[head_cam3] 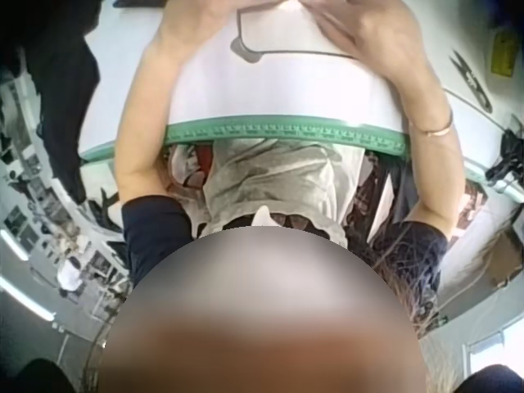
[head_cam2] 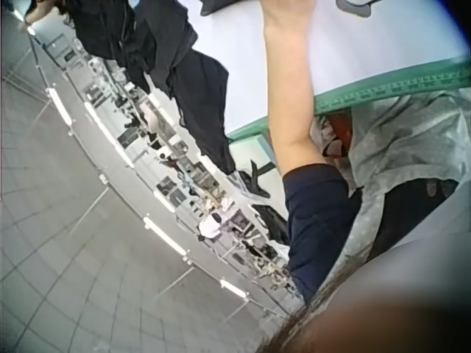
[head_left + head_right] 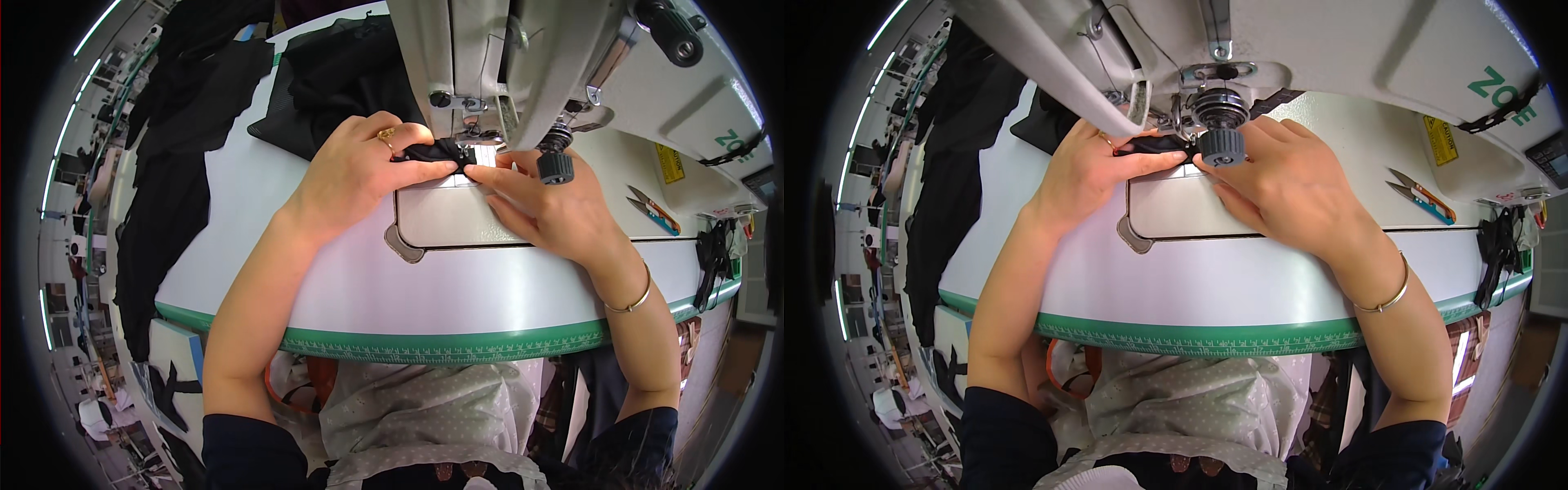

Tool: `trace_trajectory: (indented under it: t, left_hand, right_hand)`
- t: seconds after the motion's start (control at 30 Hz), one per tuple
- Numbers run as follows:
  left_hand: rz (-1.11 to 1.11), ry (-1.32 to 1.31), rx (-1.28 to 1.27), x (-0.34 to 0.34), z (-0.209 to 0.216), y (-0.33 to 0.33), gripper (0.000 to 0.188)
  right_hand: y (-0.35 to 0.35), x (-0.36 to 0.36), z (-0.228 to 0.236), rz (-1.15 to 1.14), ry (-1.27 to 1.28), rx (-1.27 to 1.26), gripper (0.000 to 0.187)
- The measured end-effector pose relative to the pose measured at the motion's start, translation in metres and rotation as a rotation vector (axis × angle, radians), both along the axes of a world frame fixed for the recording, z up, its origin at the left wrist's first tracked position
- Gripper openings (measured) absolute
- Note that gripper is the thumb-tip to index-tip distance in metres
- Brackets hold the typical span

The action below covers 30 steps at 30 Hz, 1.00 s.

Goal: Sewing a zipper onto pieces of black textile material using an industrial sewing machine.

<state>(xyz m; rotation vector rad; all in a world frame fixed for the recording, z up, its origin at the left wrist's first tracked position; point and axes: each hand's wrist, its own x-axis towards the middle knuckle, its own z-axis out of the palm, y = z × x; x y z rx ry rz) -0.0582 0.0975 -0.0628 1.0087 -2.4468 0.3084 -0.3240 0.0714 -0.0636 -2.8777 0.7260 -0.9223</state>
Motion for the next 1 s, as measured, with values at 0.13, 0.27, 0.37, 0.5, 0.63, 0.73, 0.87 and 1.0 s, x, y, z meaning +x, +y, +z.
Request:
trace_trajectory:
  t: [0.13,0.27,0.37,0.5,0.63,0.73,0.87,1.0]
  left_hand:
    - [-0.063,0.317,0.258,0.008,0.013,-0.004,0.015]
    - [0.101,0.39,0.221,-0.006,0.009,-0.045,0.027]
    - [-0.036,0.173,0.295,0.0,0.011,-0.06,0.023]
    - [-0.032,0.322,0.254,-0.009,0.014,-0.054,0.022]
    - [0.128,0.165,-0.053,0.01,0.005,-0.026,0.023]
    - [0.177,-0.107,-0.25,0.011,0.004,0.018,0.025]
    - [0.274,-0.221,-0.228,-0.006,0.012,0.04,0.015]
    - [0.017,-0.201,-0.072,-0.02,0.016,0.029,0.01]
  right_hand:
    - [-0.001,0.002,-0.001,0.007,-0.022,-0.005,0.014]
    - [-0.002,0.001,-0.001,0.008,-0.017,0.06,0.014]
    - [-0.001,0.004,0.003,0.021,-0.041,0.099,0.014]
    - [0.0,0.001,0.004,0.02,-0.025,0.078,0.016]
    - [-0.003,-0.003,0.001,0.023,-0.043,0.088,0.019]
    - [-0.005,-0.004,0.0,0.03,-0.003,0.092,0.022]
    - [-0.006,-0.004,-0.002,0.046,-0.027,0.087,0.024]
    - [-0.005,-0.003,-0.001,0.031,-0.046,0.129,0.025]
